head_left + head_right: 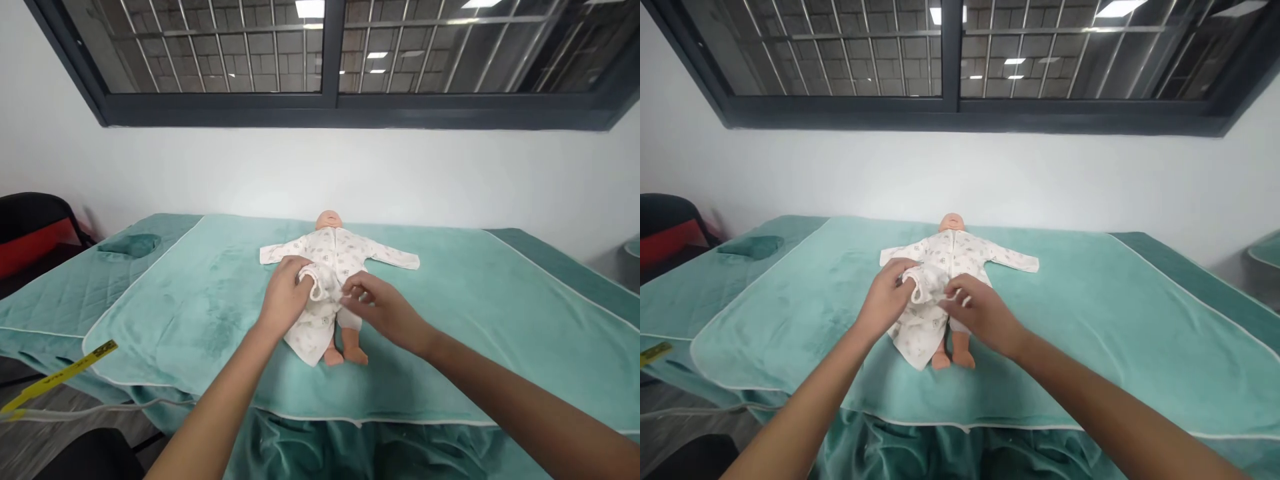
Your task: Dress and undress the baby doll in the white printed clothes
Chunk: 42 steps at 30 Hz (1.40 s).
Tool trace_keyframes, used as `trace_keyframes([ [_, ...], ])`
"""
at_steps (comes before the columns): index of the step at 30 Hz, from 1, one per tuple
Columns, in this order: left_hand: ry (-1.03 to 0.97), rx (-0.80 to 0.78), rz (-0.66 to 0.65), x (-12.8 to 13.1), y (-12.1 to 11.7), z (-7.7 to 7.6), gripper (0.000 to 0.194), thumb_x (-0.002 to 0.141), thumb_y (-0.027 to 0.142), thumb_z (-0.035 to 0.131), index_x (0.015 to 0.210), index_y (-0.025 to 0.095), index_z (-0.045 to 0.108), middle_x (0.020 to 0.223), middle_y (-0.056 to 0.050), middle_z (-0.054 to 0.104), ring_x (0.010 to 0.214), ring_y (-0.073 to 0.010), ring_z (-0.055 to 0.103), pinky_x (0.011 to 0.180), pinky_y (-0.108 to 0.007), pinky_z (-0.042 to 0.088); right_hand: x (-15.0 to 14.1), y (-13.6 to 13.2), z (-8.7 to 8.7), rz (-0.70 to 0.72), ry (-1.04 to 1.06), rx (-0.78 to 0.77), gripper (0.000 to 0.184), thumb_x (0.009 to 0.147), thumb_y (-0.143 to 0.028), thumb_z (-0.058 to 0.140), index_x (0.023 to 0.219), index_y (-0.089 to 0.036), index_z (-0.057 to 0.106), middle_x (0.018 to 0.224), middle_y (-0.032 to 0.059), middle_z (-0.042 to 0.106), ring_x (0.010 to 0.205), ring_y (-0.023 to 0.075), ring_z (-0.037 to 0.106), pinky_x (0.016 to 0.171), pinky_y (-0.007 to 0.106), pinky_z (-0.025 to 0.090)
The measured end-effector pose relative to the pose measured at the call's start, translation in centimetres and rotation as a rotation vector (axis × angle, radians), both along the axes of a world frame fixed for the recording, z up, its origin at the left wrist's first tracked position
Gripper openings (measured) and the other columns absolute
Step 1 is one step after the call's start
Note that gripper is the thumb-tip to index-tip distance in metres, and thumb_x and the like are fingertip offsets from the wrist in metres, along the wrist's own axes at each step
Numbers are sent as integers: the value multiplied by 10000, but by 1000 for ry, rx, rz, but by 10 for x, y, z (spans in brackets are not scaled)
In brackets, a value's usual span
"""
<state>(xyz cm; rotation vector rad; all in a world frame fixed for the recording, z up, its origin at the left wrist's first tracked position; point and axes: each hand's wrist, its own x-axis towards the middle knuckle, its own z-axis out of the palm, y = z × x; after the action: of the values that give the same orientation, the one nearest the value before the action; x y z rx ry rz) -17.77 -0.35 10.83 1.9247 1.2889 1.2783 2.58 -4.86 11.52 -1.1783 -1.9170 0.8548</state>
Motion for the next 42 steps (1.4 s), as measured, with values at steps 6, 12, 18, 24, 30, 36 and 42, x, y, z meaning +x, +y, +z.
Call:
trace_keyframes([
  [6, -118, -92, -112, 0, -8, 61, 349, 782, 160, 515, 1090, 215, 669, 1083, -30, 682, 916, -185, 626, 815, -288, 489, -17, 6, 24, 113, -242, 579, 377, 933, -251, 533, 1303, -298, 480, 1290, 81, 520, 1069, 210, 560, 788, 351, 514],
  [12, -124, -153, -149, -3, -18, 102, 322, 734, 125, 530, 1011, 182, 685, 892, -15, 681, 685, -132, 586, 570, -208, 422, -33, 10, 61, -22, -326, 699, 273, 857, -292, 654, 1089, -231, 523, 1065, 39, 577, 806, 155, 550, 575, 256, 417],
  [18, 63, 37, -121, -17, -18, 127, 161, 764, 185, 608, 904, 180, 687, 826, -7, 659, 673, -139, 553, 606, -224, 427, -36, 9, 90, -84, -391, 810, 344, 840, -89, 476, 1134, -243, 566, 1050, 28, 578, 770, 134, 520, 595, 241, 350],
  [24, 265, 349, 1, -26, 0, 131, 105, 791, 173, 604, 867, 191, 675, 918, -28, 648, 874, -195, 575, 848, -310, 449, -26, 39, 112, -112, -182, 689, 14, 820, -181, 567, 815, -185, 554, 881, 22, 536, 785, 147, 503, 643, 257, 372],
  [30, -206, 174, -122, -20, -3, 125, 72, 832, 247, 615, 881, 195, 613, 815, -15, 616, 740, -149, 568, 690, -250, 467, -18, 42, 123, 91, 160, 480, 271, 795, -295, 668, 644, -174, 479, 859, 21, 558, 855, 159, 519, 698, 270, 392],
  [36, -527, 34, -245, -23, -9, 135, 127, 837, 289, 634, 929, 211, 594, 761, -4, 576, 637, -122, 551, 561, -213, 453, -12, 12, 138, 314, 348, 146, 412, 720, -400, 767, 597, -176, 445, 668, -18, 464, 641, 106, 477, 571, 234, 346],
  [42, -427, -182, -366, -19, -9, 129, 247, 824, 419, 674, 878, 180, 638, 734, -22, 617, 609, -137, 580, 524, -222, 454, -16, 27, 131, 244, 483, 4, 433, 685, -451, 808, 675, -182, 468, 660, -33, 481, 592, 89, 473, 535, 213, 358],
])
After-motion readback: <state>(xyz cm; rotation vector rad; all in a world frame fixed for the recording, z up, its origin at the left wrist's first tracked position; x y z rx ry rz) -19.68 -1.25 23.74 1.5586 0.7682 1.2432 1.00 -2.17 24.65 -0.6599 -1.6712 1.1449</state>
